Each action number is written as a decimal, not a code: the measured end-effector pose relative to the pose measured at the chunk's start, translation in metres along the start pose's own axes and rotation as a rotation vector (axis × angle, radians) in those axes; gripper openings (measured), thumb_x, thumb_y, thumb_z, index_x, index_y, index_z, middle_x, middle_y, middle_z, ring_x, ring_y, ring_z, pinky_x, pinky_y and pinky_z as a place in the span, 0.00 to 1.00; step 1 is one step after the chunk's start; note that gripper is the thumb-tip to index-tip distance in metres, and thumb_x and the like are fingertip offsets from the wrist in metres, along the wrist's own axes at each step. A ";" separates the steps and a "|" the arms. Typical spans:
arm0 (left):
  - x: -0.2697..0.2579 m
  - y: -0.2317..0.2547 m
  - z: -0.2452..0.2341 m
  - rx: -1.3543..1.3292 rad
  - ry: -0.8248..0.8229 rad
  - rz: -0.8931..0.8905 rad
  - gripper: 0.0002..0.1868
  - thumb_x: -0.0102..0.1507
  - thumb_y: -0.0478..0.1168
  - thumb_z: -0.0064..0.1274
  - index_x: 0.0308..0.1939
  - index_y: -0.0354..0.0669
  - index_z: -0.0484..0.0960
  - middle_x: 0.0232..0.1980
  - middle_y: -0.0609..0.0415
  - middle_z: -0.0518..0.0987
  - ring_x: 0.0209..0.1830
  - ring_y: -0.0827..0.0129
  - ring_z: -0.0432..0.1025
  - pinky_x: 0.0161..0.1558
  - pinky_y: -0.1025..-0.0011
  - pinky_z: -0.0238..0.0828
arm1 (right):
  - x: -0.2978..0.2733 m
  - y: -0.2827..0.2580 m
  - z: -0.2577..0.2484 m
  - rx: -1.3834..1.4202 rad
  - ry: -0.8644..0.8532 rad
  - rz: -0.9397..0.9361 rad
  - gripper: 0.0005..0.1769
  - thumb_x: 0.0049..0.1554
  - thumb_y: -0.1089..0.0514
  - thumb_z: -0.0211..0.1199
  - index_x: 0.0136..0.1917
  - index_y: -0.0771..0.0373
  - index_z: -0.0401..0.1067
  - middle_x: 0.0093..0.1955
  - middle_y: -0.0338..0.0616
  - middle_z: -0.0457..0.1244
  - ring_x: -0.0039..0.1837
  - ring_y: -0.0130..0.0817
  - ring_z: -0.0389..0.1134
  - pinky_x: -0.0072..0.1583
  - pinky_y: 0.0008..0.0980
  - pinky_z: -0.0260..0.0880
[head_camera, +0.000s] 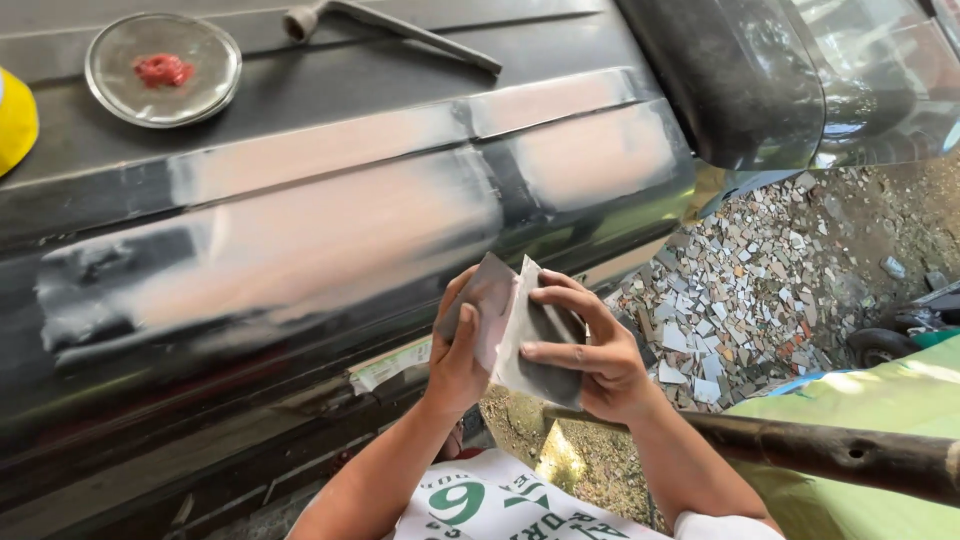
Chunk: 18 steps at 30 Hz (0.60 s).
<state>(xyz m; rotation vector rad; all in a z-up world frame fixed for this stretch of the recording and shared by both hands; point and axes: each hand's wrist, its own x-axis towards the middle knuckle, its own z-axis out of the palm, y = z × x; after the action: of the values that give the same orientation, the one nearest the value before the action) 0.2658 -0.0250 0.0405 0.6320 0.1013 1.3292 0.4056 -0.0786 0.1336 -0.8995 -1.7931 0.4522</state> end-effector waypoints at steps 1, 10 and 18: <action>0.003 -0.002 0.005 0.061 0.018 0.043 0.25 0.71 0.46 0.38 0.66 0.31 0.64 0.53 0.37 0.80 0.52 0.65 0.74 0.58 0.61 0.70 | 0.000 0.002 -0.004 -0.058 0.023 0.010 0.12 0.54 0.60 0.67 0.52 0.54 0.81 0.67 0.62 0.61 0.74 0.65 0.56 0.72 0.57 0.55; 0.009 -0.016 0.000 0.065 0.227 -0.097 0.19 0.71 0.43 0.42 0.63 0.38 0.73 0.45 0.45 0.83 0.42 0.69 0.78 0.49 0.72 0.71 | -0.033 0.071 -0.053 -0.153 0.090 0.140 0.20 0.62 0.49 0.51 0.53 0.59 0.80 0.54 0.54 0.69 0.58 0.54 0.71 0.58 0.50 0.72; 0.001 -0.076 0.044 -0.073 0.377 -0.696 0.11 0.64 0.39 0.55 0.46 0.34 0.80 0.36 0.41 0.83 0.28 0.64 0.78 0.35 0.67 0.77 | -0.016 0.108 -0.055 0.849 0.482 0.306 0.26 0.60 0.52 0.63 0.69 0.59 0.62 0.37 0.38 0.54 0.37 0.29 0.56 0.37 0.27 0.61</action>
<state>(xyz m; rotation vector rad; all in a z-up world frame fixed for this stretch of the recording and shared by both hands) 0.3500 -0.0478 0.0406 0.2336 0.5294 0.7526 0.4980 -0.0263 0.0737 -0.5897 -0.8767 0.9988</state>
